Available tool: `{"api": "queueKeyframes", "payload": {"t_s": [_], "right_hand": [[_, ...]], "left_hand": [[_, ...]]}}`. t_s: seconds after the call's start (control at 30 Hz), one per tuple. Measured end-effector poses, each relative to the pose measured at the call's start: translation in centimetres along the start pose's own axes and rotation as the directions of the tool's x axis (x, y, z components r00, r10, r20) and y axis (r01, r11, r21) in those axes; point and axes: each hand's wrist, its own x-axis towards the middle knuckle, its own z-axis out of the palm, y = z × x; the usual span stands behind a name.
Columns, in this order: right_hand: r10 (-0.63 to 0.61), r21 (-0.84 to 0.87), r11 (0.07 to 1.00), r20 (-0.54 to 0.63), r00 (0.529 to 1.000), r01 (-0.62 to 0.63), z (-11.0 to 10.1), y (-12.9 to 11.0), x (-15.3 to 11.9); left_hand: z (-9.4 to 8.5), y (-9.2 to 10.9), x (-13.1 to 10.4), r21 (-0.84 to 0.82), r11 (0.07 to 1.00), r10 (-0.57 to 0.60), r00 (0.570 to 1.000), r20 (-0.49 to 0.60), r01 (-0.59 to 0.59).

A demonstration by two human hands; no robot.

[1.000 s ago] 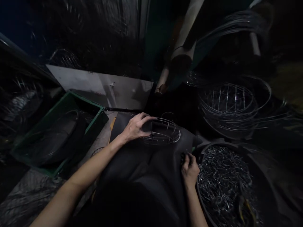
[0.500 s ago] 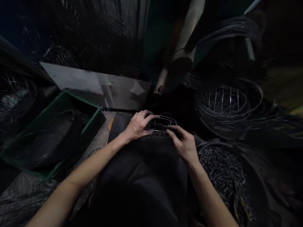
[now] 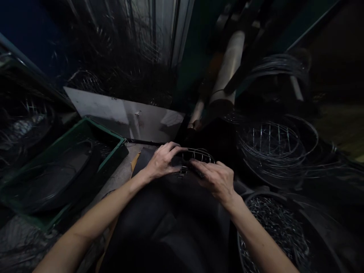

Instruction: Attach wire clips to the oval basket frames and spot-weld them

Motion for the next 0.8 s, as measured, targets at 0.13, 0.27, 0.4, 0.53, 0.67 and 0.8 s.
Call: {"api": "queueKeyframes", "payload": {"t_s": [0.13, 0.27, 0.4, 0.53, 0.67, 0.8], "right_hand": [[-0.014, -0.019, 1.000, -0.040, 0.999, 0.013, 0.1, 0.3, 0.2], [0.016, 0.001, 1.000, -0.080, 0.997, -0.016, 0.6, 0.1, 0.1], [0.022, 0.025, 0.999, -0.129, 0.991, -0.019, 0.9, -0.2, 0.5], [0.025, 0.033, 0.999, -0.180, 0.983, -0.020, 1.0, -0.3, 0.9], [0.074, 0.132, 0.990, -0.144, 0.987, -0.055, 1.2, -0.3, 0.9], [0.185, 0.237, 0.958, -0.087, 0.979, -0.160, 1.3, -0.6, 0.8]], "left_hand": [[-0.1, 0.1, 0.0, 0.007, 1.000, 0.001, 1.000, -0.024, -0.001], [0.1, 0.3, -0.1, 0.053, 0.999, 0.015, 0.999, -0.045, -0.012], [0.3, 0.4, 0.0, 0.093, 0.995, 0.036, 0.998, -0.058, -0.031], [0.6, 0.1, 0.0, 0.114, 0.992, 0.058, 0.995, -0.077, -0.049], [1.0, -0.4, -0.3, 0.094, 0.995, 0.044, 0.995, -0.089, -0.035], [1.2, -0.5, -0.3, 0.050, 0.998, 0.049, 0.989, -0.141, -0.043]]}}
